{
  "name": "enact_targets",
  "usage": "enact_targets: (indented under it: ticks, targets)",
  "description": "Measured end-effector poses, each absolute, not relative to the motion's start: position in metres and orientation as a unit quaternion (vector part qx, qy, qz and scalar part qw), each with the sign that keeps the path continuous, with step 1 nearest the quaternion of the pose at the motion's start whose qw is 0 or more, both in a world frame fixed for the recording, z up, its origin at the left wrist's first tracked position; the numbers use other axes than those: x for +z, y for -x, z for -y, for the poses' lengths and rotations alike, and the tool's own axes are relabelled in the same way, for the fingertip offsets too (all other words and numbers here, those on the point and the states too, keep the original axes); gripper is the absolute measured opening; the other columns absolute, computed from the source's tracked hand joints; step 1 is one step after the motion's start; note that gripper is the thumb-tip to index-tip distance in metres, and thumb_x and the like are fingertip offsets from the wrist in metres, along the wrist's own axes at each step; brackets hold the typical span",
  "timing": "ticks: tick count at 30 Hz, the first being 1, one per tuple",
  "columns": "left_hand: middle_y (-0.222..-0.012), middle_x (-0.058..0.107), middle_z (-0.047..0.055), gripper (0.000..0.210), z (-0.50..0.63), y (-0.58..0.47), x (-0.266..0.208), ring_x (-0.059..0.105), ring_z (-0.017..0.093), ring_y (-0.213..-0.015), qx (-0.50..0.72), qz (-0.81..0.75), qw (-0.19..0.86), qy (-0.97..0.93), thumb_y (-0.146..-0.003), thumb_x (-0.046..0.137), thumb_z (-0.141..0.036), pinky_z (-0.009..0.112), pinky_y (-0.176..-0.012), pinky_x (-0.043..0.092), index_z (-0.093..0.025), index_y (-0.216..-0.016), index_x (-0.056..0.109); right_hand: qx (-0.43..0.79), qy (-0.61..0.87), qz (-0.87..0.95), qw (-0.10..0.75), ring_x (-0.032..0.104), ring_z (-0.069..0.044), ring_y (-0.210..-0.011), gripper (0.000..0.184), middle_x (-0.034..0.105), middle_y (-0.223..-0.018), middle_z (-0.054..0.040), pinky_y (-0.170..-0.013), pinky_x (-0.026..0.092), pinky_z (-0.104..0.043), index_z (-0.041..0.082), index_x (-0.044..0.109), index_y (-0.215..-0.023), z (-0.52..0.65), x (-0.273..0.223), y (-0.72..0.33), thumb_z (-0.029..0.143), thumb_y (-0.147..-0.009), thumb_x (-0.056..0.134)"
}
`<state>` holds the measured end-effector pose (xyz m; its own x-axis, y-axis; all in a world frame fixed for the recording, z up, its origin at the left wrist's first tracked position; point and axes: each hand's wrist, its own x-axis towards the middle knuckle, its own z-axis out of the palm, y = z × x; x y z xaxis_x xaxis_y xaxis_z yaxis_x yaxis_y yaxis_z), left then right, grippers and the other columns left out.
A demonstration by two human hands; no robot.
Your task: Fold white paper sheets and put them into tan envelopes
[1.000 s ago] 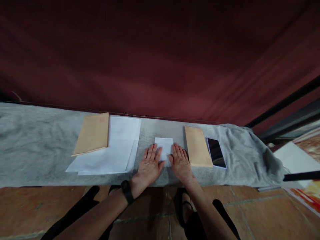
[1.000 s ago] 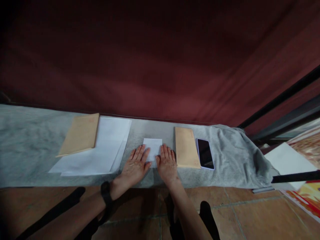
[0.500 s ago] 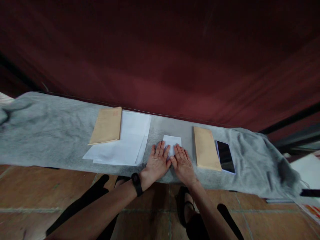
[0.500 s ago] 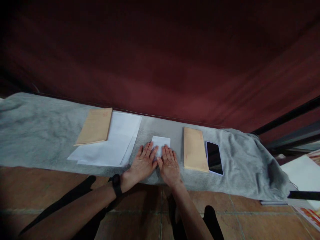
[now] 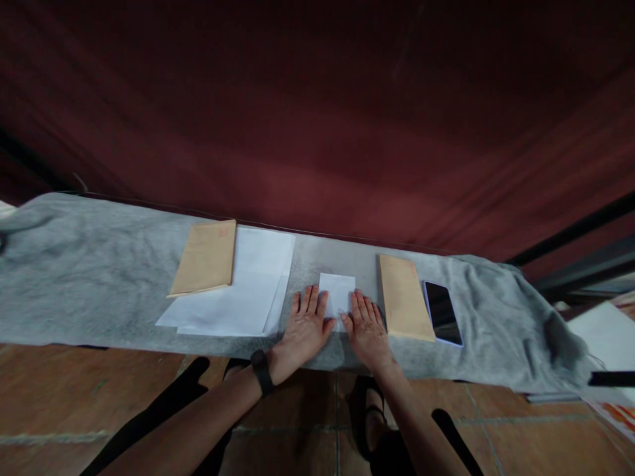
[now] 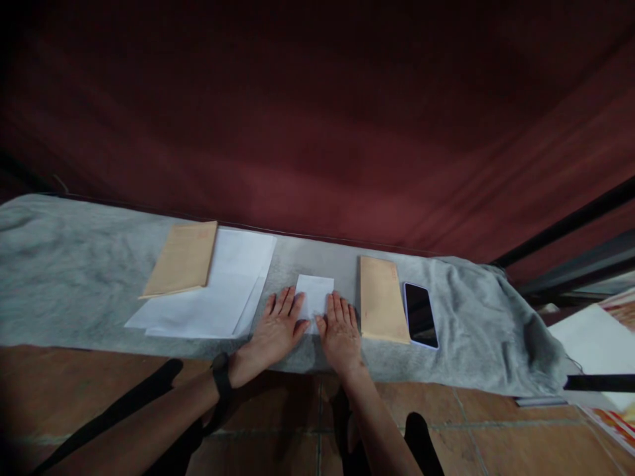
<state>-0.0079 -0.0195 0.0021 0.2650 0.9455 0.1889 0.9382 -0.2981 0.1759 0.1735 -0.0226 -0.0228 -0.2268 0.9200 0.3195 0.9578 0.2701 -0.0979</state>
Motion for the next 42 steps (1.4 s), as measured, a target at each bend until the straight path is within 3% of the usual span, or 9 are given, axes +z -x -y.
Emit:
enact_targets:
  ticks: [6, 16, 20, 23, 27, 30, 33, 36, 42]
  targets:
    - [-0.153, 0.046, 0.019, 0.056, 0.007, 0.007, 0.003, 0.042, 0.031, -0.142, 0.166, -0.612, 0.137, -0.761, -0.093, 0.046, -0.024, 0.049, -0.113, 0.038, -0.010, -0.147, 0.044, -0.044, 0.605, 0.777, 0.170, 0.040, -0.031, -0.143, 0.057, 0.045, -0.155, -0.0163, -0.115, 0.034, -0.049, 0.010, 0.038, -0.153, 0.022, -0.020, -0.170, 0.041, -0.105, 0.035]
    - [-0.117, 0.066, 0.010, 0.071, -0.013, 0.001, -0.013, 0.064, 0.021, -0.104, 0.454, -0.591, 0.400, -0.533, -0.076, 0.050, -0.006, 0.041, -0.094, 0.054, -0.017, -0.145, 0.045, -0.008, 0.601, 0.780, 0.175, 0.037, -0.032, -0.145, 0.056, 0.043, -0.155, -0.0199, -0.117, 0.031, -0.053, 0.007, 0.039, -0.151, 0.019, -0.018, -0.169, 0.037, -0.104, 0.036]
    - [-0.105, 0.068, 0.007, 0.076, -0.009, -0.002, -0.001, 0.066, 0.018, -0.089, 0.486, -0.582, 0.500, -0.418, -0.075, 0.053, -0.005, 0.035, -0.084, 0.056, -0.015, -0.149, 0.038, 0.041, 0.530, 0.823, 0.197, 0.029, -0.028, -0.150, 0.068, 0.033, -0.161, -0.0179, -0.120, 0.030, -0.051, 0.011, 0.026, -0.157, 0.022, -0.012, -0.164, 0.046, -0.102, 0.043]
    - [-0.107, 0.069, 0.006, 0.071, -0.006, -0.003, 0.014, 0.066, 0.017, -0.089, 0.528, -0.558, 0.536, -0.350, -0.075, 0.057, -0.008, 0.032, -0.083, 0.055, -0.017, -0.145, 0.045, 0.070, 0.482, 0.849, 0.204, 0.026, -0.027, -0.152, 0.081, 0.028, -0.164, -0.0165, -0.121, 0.029, -0.051, 0.013, 0.015, -0.160, 0.025, -0.004, -0.158, 0.049, -0.098, 0.051]
    - [-0.111, 0.071, 0.008, 0.046, -0.004, -0.004, 0.030, 0.066, 0.019, -0.097, 0.557, -0.471, 0.621, -0.288, -0.082, 0.064, -0.023, 0.029, -0.081, 0.054, -0.018, -0.128, 0.062, 0.126, 0.508, 0.813, 0.253, 0.036, -0.025, -0.147, 0.058, 0.037, -0.160, -0.0118, -0.121, 0.032, -0.048, 0.018, 0.028, -0.158, 0.024, 0.011, -0.157, 0.034, -0.103, 0.037]
    - [-0.124, 0.068, 0.010, 0.037, -0.001, -0.007, 0.036, 0.065, 0.020, -0.106, 0.536, -0.436, 0.674, -0.260, -0.088, 0.064, -0.036, 0.028, -0.078, 0.055, -0.021, -0.122, 0.066, 0.234, 0.562, 0.707, 0.359, 0.048, -0.024, -0.139, 0.053, 0.052, -0.151, -0.0095, -0.114, 0.041, -0.044, 0.020, 0.041, -0.152, 0.020, 0.022, -0.158, 0.041, -0.104, 0.031]
    - [-0.113, 0.071, 0.008, 0.049, 0.004, -0.010, 0.038, 0.069, 0.018, -0.095, 0.509, -0.431, 0.712, -0.220, -0.082, 0.075, -0.032, 0.028, -0.076, 0.056, -0.023, -0.128, 0.061, 0.353, 0.588, 0.563, 0.462, 0.060, -0.026, -0.126, 0.056, 0.065, -0.135, -0.0111, -0.108, 0.047, -0.043, 0.017, 0.053, -0.142, 0.016, 0.026, -0.154, 0.051, -0.103, 0.033]
    - [-0.101, 0.072, 0.006, 0.055, 0.006, -0.011, 0.037, 0.070, 0.017, -0.082, 0.490, -0.382, 0.761, -0.187, -0.074, 0.081, -0.024, 0.031, -0.075, 0.057, -0.022, -0.125, 0.060, 0.449, 0.559, 0.459, 0.525, 0.066, -0.026, -0.118, 0.057, 0.069, -0.130, -0.0117, -0.102, 0.052, -0.041, 0.015, 0.058, -0.136, 0.014, 0.024, -0.146, 0.055, -0.099, 0.040]
    - [-0.094, 0.072, 0.004, 0.048, 0.001, -0.005, 0.031, 0.066, 0.011, -0.069, 0.504, -0.409, 0.726, -0.227, -0.070, 0.079, -0.012, 0.022, -0.065, 0.053, -0.020, -0.115, 0.066, 0.480, 0.533, 0.419, 0.556, 0.070, -0.026, -0.110, 0.049, 0.072, -0.122, -0.0116, -0.089, 0.058, -0.039, 0.017, 0.060, -0.132, 0.011, 0.017, -0.143, 0.046, -0.094, 0.048]
